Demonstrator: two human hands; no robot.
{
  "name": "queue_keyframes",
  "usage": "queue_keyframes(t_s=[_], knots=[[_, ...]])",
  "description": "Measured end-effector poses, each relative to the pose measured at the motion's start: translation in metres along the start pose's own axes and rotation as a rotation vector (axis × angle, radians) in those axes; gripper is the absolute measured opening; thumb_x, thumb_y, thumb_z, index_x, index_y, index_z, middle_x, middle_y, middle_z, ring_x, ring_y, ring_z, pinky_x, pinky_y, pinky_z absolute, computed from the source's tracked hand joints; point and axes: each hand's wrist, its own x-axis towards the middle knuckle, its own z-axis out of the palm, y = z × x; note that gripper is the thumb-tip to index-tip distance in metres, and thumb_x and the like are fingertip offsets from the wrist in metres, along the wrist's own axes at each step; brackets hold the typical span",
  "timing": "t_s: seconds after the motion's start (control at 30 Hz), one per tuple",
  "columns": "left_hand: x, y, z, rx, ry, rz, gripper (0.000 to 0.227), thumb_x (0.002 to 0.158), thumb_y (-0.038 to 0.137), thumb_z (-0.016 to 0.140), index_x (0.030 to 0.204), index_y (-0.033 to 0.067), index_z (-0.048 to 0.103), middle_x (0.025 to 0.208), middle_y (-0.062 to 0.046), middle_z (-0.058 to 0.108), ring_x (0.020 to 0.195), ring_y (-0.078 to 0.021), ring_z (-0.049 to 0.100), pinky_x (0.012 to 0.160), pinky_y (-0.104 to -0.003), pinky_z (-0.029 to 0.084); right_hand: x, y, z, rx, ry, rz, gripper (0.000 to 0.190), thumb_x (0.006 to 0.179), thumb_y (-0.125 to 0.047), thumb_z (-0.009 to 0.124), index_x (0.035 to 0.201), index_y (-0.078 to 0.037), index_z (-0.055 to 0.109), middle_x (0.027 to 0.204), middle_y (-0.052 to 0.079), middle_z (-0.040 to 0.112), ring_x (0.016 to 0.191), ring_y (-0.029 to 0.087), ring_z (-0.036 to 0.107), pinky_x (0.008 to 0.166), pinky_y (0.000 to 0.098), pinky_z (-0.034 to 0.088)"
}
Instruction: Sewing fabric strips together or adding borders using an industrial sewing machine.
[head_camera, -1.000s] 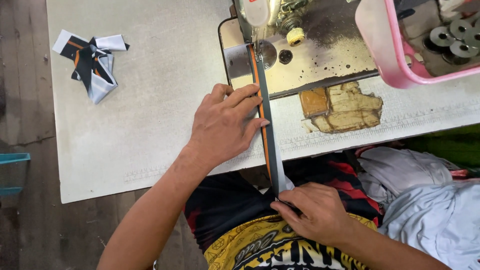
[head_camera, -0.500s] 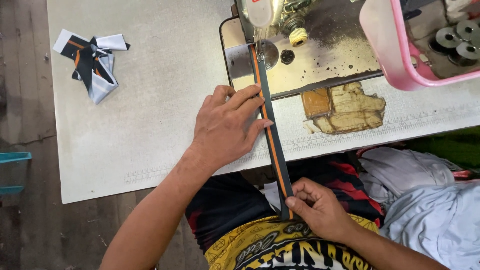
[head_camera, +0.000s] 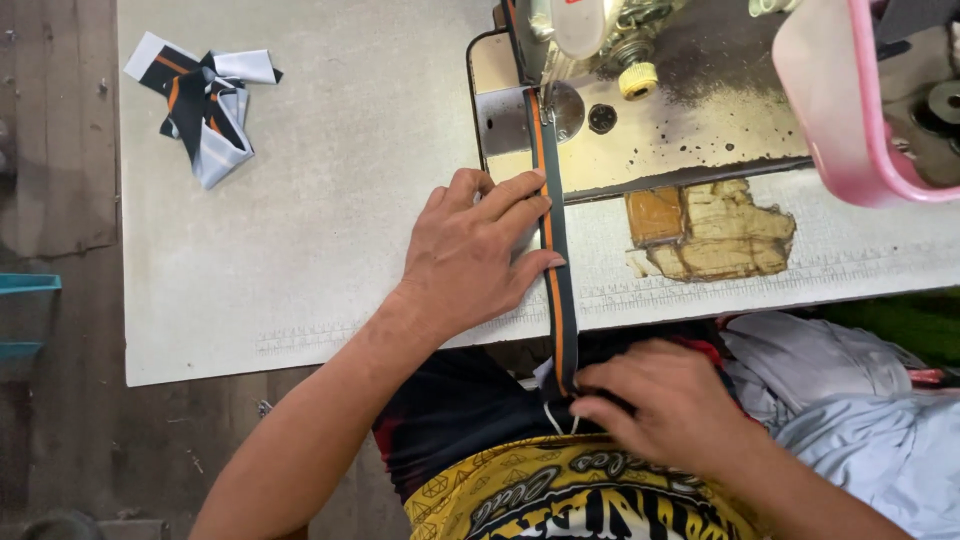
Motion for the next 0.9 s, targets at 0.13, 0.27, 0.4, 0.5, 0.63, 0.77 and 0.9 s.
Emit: queue_keyframes(t_s=[0.13, 0.27, 0.4, 0.5, 0.63, 0.77, 0.9], knots=[[0.000, 0.001, -0.002, 0.015, 0.007, 0.007, 0.050, 0.088, 0.050, 0.077, 0.120, 0.0113, 0.072, 0.134, 0.002, 0.064, 0.099, -0.0292, 0.053, 0.072, -0.043, 0.048, 0.038, 0.000, -0.035, -0.154, 0.096, -0.087, 0.016, 0.092, -0.032, 0.073, 0.098, -0.018, 0.078, 0.084, -0.003, 0.076, 0.064, 0.013, 0.068, 0.060, 0.0310, 0.055], [0.002, 0.003, -0.004, 0.014, 0.059, 0.018, 0.048, 0.085, 0.044, 0.080, 0.118, 0.0108, 0.072, 0.132, 0.002, 0.065, 0.098, -0.0287, 0.054, 0.071, -0.042, 0.046, 0.072, 0.007, -0.045, -0.198, 0.078, -0.261, 0.029, 0.095, -0.033, 0.070, 0.112, -0.009, 0.071, 0.120, 0.008, 0.069, 0.081, 0.026, 0.060, 0.074, 0.0377, 0.048], [0.002, 0.004, -0.005, 0.002, 0.039, 0.017, 0.048, 0.086, 0.045, 0.079, 0.119, 0.0109, 0.071, 0.135, 0.001, 0.064, 0.100, -0.0293, 0.054, 0.074, -0.043, 0.045, 0.066, 0.008, -0.041, -0.246, 0.020, -0.223, 0.033, 0.094, -0.039, 0.068, 0.114, -0.012, 0.071, 0.123, 0.002, 0.068, 0.082, 0.027, 0.055, 0.071, 0.0410, 0.044], [0.004, 0.004, -0.008, -0.012, 0.019, 0.019, 0.048, 0.086, 0.043, 0.078, 0.120, 0.0098, 0.070, 0.135, -0.001, 0.063, 0.098, -0.0307, 0.053, 0.076, -0.043, 0.045, 0.068, 0.008, -0.041, -0.215, 0.030, -0.235, 0.037, 0.093, -0.039, 0.072, 0.113, -0.009, 0.072, 0.121, 0.005, 0.068, 0.082, 0.026, 0.056, 0.070, 0.0391, 0.045], [0.008, 0.001, -0.006, 0.020, 0.016, 0.012, 0.050, 0.085, 0.045, 0.077, 0.121, 0.0107, 0.069, 0.135, 0.001, 0.063, 0.098, -0.0304, 0.053, 0.076, -0.042, 0.045, 0.071, 0.010, -0.042, -0.211, 0.016, -0.195, 0.036, 0.093, -0.040, 0.069, 0.113, -0.011, 0.072, 0.121, 0.002, 0.068, 0.084, 0.026, 0.057, 0.070, 0.0405, 0.044], [0.018, -0.010, -0.004, 0.033, -0.001, 0.001, 0.051, 0.083, 0.047, 0.077, 0.120, 0.0116, 0.069, 0.135, 0.002, 0.063, 0.095, -0.0300, 0.053, 0.075, -0.043, 0.044, 0.083, 0.013, -0.044, -0.192, -0.018, -0.141, 0.036, 0.093, -0.041, 0.068, 0.113, -0.011, 0.071, 0.123, 0.001, 0.068, 0.087, 0.027, 0.057, 0.079, 0.0394, 0.047], [0.031, -0.022, 0.004, 0.029, -0.017, -0.007, 0.053, 0.082, 0.048, 0.077, 0.121, 0.0115, 0.069, 0.134, 0.002, 0.064, 0.098, -0.0311, 0.054, 0.076, -0.044, 0.045, 0.097, 0.018, -0.046, -0.211, -0.010, -0.130, 0.038, 0.093, -0.041, 0.068, 0.114, -0.010, 0.071, 0.123, 0.002, 0.068, 0.089, 0.027, 0.056, 0.079, 0.0397, 0.047]])
